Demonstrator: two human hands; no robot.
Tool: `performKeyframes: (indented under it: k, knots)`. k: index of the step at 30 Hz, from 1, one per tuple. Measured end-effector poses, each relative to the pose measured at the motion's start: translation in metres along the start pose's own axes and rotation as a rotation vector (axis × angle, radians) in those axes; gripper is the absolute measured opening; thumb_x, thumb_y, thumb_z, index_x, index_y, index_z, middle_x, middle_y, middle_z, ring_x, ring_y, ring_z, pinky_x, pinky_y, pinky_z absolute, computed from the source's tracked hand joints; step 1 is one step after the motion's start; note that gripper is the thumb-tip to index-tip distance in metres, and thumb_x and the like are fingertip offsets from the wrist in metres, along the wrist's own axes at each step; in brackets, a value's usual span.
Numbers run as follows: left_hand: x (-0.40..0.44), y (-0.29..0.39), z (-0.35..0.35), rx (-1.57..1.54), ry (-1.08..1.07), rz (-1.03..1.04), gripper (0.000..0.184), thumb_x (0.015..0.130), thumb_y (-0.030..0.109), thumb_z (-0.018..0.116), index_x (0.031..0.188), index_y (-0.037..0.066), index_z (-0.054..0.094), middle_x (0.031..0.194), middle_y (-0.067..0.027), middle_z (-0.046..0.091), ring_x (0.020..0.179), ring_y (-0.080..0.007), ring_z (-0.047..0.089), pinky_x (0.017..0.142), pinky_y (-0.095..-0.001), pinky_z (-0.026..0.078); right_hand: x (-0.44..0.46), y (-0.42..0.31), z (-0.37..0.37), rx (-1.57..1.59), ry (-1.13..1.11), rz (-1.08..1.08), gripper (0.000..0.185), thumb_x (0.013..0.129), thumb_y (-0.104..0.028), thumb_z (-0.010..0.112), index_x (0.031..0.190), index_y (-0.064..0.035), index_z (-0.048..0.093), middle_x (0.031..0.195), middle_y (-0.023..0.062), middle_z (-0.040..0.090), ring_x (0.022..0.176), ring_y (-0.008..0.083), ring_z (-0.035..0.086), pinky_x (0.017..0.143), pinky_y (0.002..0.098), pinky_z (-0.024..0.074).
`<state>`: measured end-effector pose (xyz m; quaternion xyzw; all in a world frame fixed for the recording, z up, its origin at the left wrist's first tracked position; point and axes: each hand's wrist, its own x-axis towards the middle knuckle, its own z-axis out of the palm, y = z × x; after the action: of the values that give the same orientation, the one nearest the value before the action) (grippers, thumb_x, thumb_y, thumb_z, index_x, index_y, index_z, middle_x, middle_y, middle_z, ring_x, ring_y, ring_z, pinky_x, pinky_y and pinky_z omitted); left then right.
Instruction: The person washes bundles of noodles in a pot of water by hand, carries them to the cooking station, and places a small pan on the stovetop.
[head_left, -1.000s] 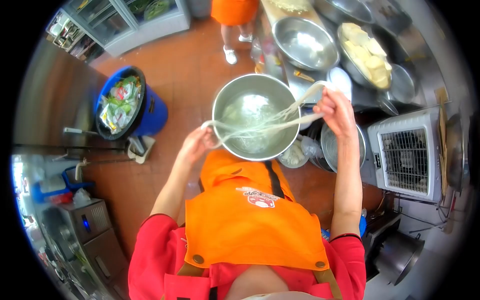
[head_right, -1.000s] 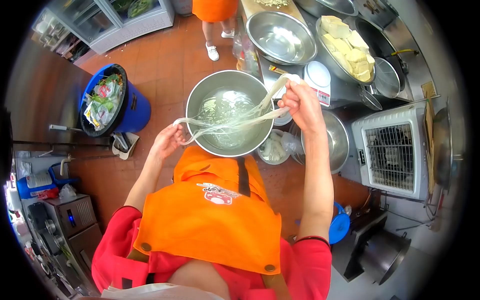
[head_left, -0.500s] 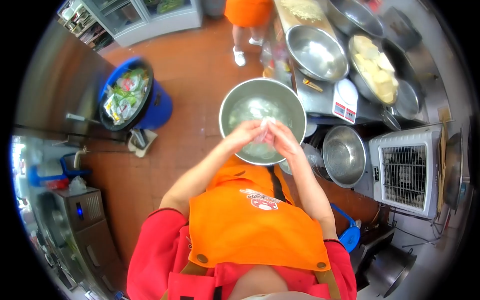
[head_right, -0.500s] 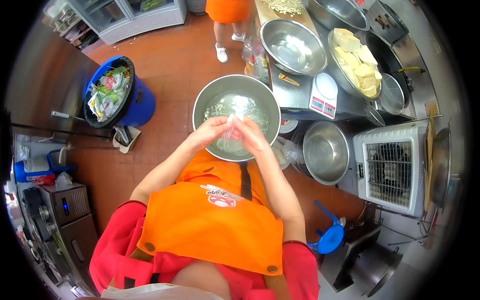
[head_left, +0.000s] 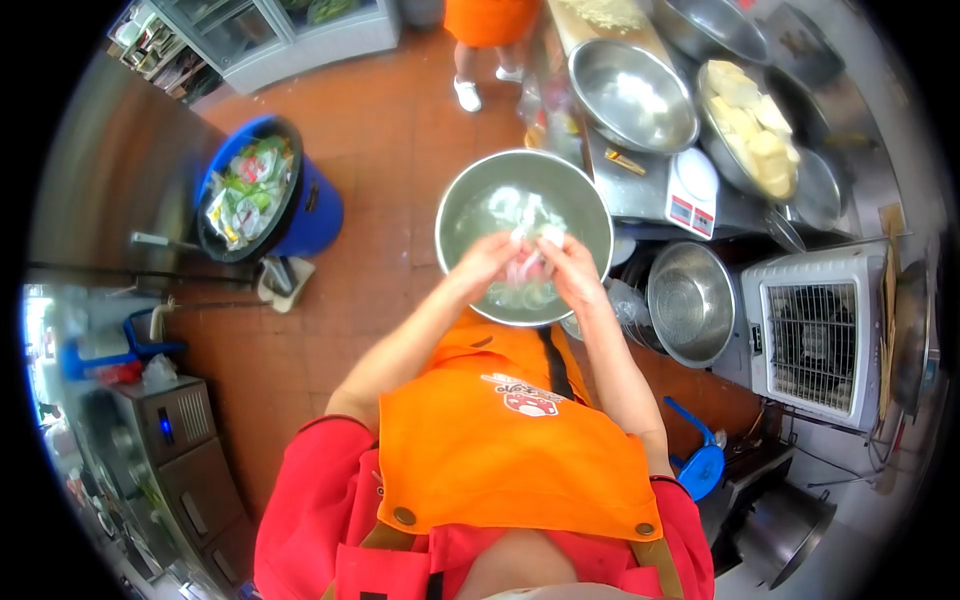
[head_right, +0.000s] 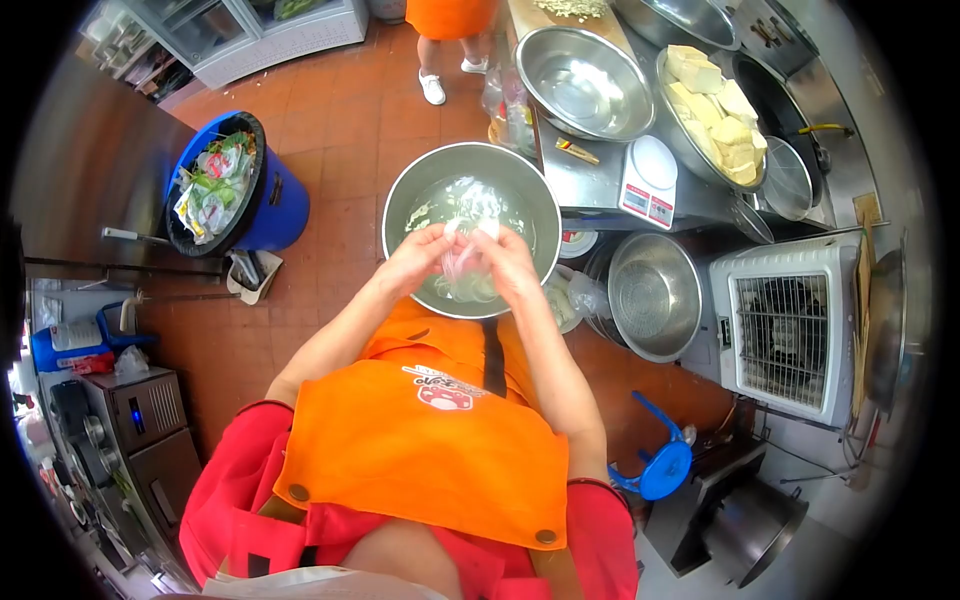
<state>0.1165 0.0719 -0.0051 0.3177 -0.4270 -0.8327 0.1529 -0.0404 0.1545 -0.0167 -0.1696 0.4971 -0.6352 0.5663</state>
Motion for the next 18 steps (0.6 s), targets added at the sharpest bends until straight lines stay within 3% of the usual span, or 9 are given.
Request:
performKeyframes:
  k: [4, 8, 11, 18]
  knots:
    - [-0.015, -0.008, -0.043, -0.290, -0.025, 0.098, 0.020, 0.097, 0.022, 0.048, 0.097, 0.004, 0.058, 0.087, -0.0065, 0.063, 0.086, -0.0190, 0.062, 0.076, -0.0320, 0.050, -0.006, -0.028, -0.001, 0.235, 0.012, -0.045, 0.017, 0.089, -0.010, 0.059, 0.105, -0.0051, 0.058, 0.087, 0.0062, 0.064, 0.076, 0.0180, 0.063, 0.076, 0.0322, 0.0528]
    - [-0.051, -0.035, -0.102, -0.403, 0.099, 0.086, 0.018, 0.094, 0.020, 0.054, 0.095, 0.003, 0.060, 0.078, -0.0066, 0.060, 0.073, -0.0213, 0.061, 0.075, -0.0372, 0.053, -0.013, -0.079, -0.012, 0.180, -0.076, -0.086, 0.011, 0.093, -0.014, 0.054, 0.098, -0.0051, 0.056, 0.066, -0.0036, 0.045, 0.059, 0.0094, 0.048, 0.069, 0.0304, 0.0508]
    - [-0.084, -0.051, -0.128, -0.498, 0.169, 0.113, 0.015, 0.094, 0.017, 0.053, 0.094, 0.003, 0.059, 0.077, -0.0065, 0.060, 0.072, -0.0203, 0.061, 0.074, -0.0373, 0.053, -0.028, -0.132, 0.005, 0.025, -0.164, -0.106, 0.014, 0.095, -0.018, 0.051, 0.095, -0.0050, 0.056, 0.061, -0.0078, 0.035, 0.055, 0.0061, 0.039, 0.065, 0.0284, 0.0460]
    - [-0.098, -0.107, -0.169, -0.579, 0.306, 0.060, 0.012, 0.094, 0.014, 0.053, 0.093, 0.003, 0.058, 0.080, -0.0071, 0.061, 0.073, -0.0210, 0.061, 0.076, -0.0361, 0.053, -0.052, -0.233, 0.049, 0.004, -0.342, -0.215, 0.015, 0.095, -0.016, 0.050, 0.098, -0.0035, 0.057, 0.062, -0.0080, 0.033, 0.051, 0.0044, 0.033, 0.059, 0.0266, 0.0373]
